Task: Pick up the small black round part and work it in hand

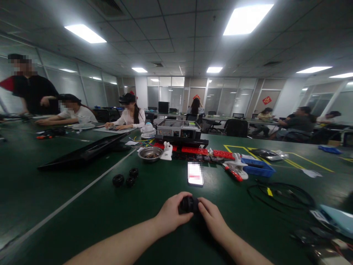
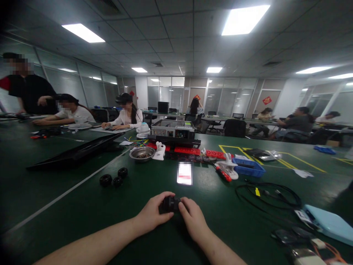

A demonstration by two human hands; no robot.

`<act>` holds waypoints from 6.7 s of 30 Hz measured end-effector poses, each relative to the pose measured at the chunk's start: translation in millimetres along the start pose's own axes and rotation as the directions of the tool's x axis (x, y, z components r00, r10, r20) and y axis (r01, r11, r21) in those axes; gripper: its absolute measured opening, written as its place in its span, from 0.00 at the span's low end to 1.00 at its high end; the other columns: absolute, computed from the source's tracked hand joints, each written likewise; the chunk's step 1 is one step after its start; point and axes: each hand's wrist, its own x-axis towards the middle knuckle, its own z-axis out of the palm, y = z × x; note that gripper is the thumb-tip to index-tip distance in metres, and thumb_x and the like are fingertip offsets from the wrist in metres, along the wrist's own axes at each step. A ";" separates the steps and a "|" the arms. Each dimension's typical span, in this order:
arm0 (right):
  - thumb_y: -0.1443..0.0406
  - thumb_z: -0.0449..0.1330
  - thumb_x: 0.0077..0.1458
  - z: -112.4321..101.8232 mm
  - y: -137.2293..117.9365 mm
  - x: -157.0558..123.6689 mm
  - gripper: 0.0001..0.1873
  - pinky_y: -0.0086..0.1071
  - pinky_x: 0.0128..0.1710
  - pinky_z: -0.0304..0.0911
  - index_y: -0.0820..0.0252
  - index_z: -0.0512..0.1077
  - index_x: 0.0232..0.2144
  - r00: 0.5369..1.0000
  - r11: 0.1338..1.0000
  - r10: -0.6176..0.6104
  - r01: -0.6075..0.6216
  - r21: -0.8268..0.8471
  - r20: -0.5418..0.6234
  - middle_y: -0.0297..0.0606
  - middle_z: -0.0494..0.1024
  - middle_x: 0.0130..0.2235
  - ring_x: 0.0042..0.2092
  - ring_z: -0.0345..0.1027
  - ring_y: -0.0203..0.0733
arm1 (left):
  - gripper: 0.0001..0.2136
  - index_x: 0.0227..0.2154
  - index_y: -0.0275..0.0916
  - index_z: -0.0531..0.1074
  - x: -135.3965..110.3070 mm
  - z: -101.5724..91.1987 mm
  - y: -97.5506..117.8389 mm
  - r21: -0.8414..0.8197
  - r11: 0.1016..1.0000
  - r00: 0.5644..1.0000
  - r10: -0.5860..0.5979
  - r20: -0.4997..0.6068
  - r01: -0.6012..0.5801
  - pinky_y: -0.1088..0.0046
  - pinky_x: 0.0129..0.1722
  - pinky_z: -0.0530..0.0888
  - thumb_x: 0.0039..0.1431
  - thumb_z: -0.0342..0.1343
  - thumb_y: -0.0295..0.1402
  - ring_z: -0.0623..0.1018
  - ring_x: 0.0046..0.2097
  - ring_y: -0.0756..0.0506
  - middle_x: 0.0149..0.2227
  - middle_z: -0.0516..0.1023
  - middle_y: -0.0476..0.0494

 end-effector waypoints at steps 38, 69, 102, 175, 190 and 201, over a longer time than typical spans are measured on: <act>0.65 0.61 0.41 -0.5 -3.3 -3.4 0.20 0.30 0.33 0.59 0.60 0.62 0.38 0.999 0.999 -0.021 0.022 -0.030 0.031 0.36 0.70 0.34 0.33 0.63 0.38 | 0.20 0.34 0.32 0.68 4.1 6.1 -14.9 -0.265 0.957 0.991 -0.097 0.090 0.118 0.72 0.32 0.67 0.51 0.46 0.46 0.72 0.33 0.45 0.30 0.73 0.43; 0.66 0.53 0.49 -1.6 -8.1 -7.9 0.22 0.34 0.37 0.61 0.59 0.59 0.49 0.987 0.982 -0.160 0.161 -0.101 0.018 0.41 0.70 0.40 0.37 0.64 0.40 | 0.17 0.36 0.33 0.67 6.9 0.1 -17.8 -0.284 0.955 0.996 -0.078 0.040 0.086 0.68 0.35 0.70 0.50 0.51 0.43 0.74 0.35 0.44 0.33 0.75 0.41; 0.65 0.59 0.43 0.4 -10.5 -8.5 0.24 0.32 0.35 0.61 0.56 0.61 0.45 1.000 0.994 -0.027 0.027 -0.107 -0.004 0.37 0.71 0.37 0.35 0.65 0.40 | 0.16 0.34 0.32 0.67 8.6 2.8 -17.6 -0.264 0.943 0.979 -0.186 0.081 0.201 0.69 0.35 0.69 0.47 0.54 0.42 0.73 0.35 0.44 0.32 0.74 0.43; 0.60 0.50 0.52 3.4 -2.2 0.5 0.12 0.32 0.32 0.57 0.62 0.67 0.27 0.997 0.985 -0.056 0.045 -0.168 -0.061 0.37 0.69 0.27 0.31 0.61 0.39 | 0.23 0.45 0.41 0.66 4.4 3.9 -6.6 -0.149 0.985 0.996 -0.087 -0.032 0.081 0.66 0.47 0.65 0.42 0.59 0.29 0.70 0.47 0.43 0.45 0.72 0.43; 0.57 0.47 0.55 0.1 -1.6 -3.2 0.19 0.37 0.45 0.58 0.61 0.65 0.43 0.995 0.991 -0.050 0.061 0.121 -0.089 0.43 0.71 0.42 0.44 0.63 0.43 | 0.16 0.38 0.37 0.68 5.2 5.0 -5.6 -0.181 0.973 0.989 -0.149 -0.012 0.144 0.69 0.39 0.68 0.45 0.56 0.36 0.73 0.40 0.43 0.37 0.74 0.44; 0.63 0.54 0.50 0.8 -3.3 -0.8 0.13 0.32 0.34 0.62 0.61 0.66 0.39 1.000 0.997 0.012 -0.010 0.080 -0.020 0.38 0.72 0.34 0.34 0.66 0.39 | 0.17 0.38 0.35 0.69 6.4 3.9 -8.0 -0.105 0.980 0.985 -0.166 0.054 0.170 0.68 0.38 0.68 0.48 0.53 0.42 0.73 0.39 0.43 0.36 0.75 0.42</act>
